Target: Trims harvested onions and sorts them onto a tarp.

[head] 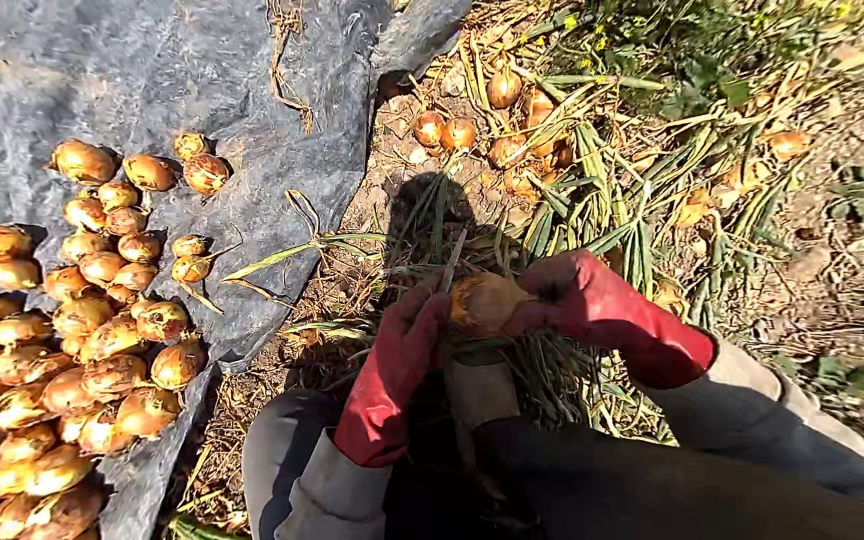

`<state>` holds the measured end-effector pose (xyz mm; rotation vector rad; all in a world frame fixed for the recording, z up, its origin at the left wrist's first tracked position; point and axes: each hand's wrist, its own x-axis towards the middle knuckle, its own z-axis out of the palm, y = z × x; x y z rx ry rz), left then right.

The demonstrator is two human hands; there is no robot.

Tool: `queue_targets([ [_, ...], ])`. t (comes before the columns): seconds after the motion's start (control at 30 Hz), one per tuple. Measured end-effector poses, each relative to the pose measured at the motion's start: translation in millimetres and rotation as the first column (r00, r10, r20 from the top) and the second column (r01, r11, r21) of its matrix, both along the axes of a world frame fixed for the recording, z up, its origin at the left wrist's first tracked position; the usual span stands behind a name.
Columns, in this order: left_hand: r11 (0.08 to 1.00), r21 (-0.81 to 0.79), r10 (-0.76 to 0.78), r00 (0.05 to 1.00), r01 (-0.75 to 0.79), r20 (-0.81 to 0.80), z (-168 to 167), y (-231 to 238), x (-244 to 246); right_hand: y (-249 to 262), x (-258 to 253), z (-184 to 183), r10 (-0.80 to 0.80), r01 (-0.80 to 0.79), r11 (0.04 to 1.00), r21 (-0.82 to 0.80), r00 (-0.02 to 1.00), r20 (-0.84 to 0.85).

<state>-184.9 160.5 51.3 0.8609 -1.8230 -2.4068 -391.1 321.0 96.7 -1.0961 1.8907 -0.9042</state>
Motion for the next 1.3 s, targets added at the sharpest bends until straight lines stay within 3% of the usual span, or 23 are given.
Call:
queue_targets([
  [0.07, 0.991, 0.092, 0.100, 0.993, -0.094, -0.059, 2, 0, -4, 1, 7, 6, 0.010, -0.047, 0.982, -0.182, 0.980, -0.197],
  [0.17, 0.956, 0.282, 0.173, 0.938, -0.087, -0.299, 3, -5, 2, 2, 8, 7, -0.057, -0.090, 0.965, -0.245, 0.844, -0.533],
  [0.2, 0.957, 0.275, 0.191, 0.921, -0.097, -0.339, 3, -5, 5, 3, 6, 6, -0.122, -0.060, 0.960, -0.275, 0.792, -0.599],
  [0.23, 0.974, 0.183, 0.190, 0.925, -0.135, -0.329, 5, -5, 5, 3, 7, 5, -0.192, -0.034, 0.945, -0.324, 0.745, -0.639],
  [0.3, 0.966, -0.166, 0.169, 0.968, -0.200, -0.185, 6, 3, 3, 0, 14, 3, -0.241, -0.073, 0.912, -0.404, 0.701, -0.671],
  [0.33, 0.934, -0.306, 0.162, 0.982, -0.185, -0.100, 4, 8, 1, -2, 22, 1, -0.168, -0.133, 0.920, -0.369, 0.716, -0.677],
  [0.4, 0.876, -0.450, 0.165, 0.984, -0.176, -0.063, 0, 18, -4, -9, 42, -8, 0.111, -0.238, 0.966, -0.105, 0.744, -0.658],
  [0.47, 0.819, -0.516, 0.250, 0.966, -0.250, -0.071, -9, 24, -7, -22, 54, -12, 0.386, -0.281, 0.919, 0.278, 0.790, -0.477],
  [0.53, 0.836, -0.461, 0.299, 0.952, -0.297, -0.073, -20, 19, -6, -40, 51, -12, 0.486, -0.278, 0.834, 0.477, 0.780, -0.395],
  [0.63, 0.812, -0.494, 0.317, 0.946, -0.310, -0.072, -33, -1, -4, -62, 27, -25, 0.424, -0.192, 0.886, 0.421, 0.701, -0.573],
  [0.7, 0.789, -0.468, 0.374, 0.916, -0.397, -0.146, -33, -22, -9, -81, -10, -46, 0.318, -0.004, 0.875, 0.483, 0.757, -0.571],
  [0.73, 0.775, -0.390, 0.456, 0.867, -0.498, -0.201, -34, -34, -10, -90, -36, -63, 0.225, 0.115, 0.846, 0.521, 0.809, -0.543],
  [0.8, 0.657, -0.139, 0.688, 0.664, -0.741, -0.292, -34, -56, -17, -97, -89, -112, -0.018, 0.349, 0.803, 0.483, 0.825, -0.565],
  [0.87, 0.538, 0.011, 0.832, 0.528, -0.843, -0.172, -33, -75, -18, -96, -128, -157, -0.174, 0.523, 0.731, 0.438, 0.764, -0.621],
  [0.93, 0.486, 0.040, 0.874, 0.484, -0.873, -0.052, -39, -83, -17, -94, -147, -184, -0.162, 0.590, 0.678, 0.439, 0.702, -0.694],
  [1.1, 0.525, 0.007, 0.843, 0.522, -0.851, 0.134, -44, -86, -16, -107, -168, -164, 0.101, 0.550, 0.575, 0.605, 0.687, -0.720],
  [1.2, 0.588, 0.061, 0.788, 0.588, -0.806, 0.183, -46, -88, -15, -114, -198, -142, 0.289, 0.370, 0.569, 0.734, 0.746, -0.600],
  [1.3, 0.697, 0.085, 0.683, 0.695, -0.712, 0.225, -49, -85, -16, -102, -244, -155, 0.365, 0.168, 0.621, 0.766, 0.802, -0.472],
])
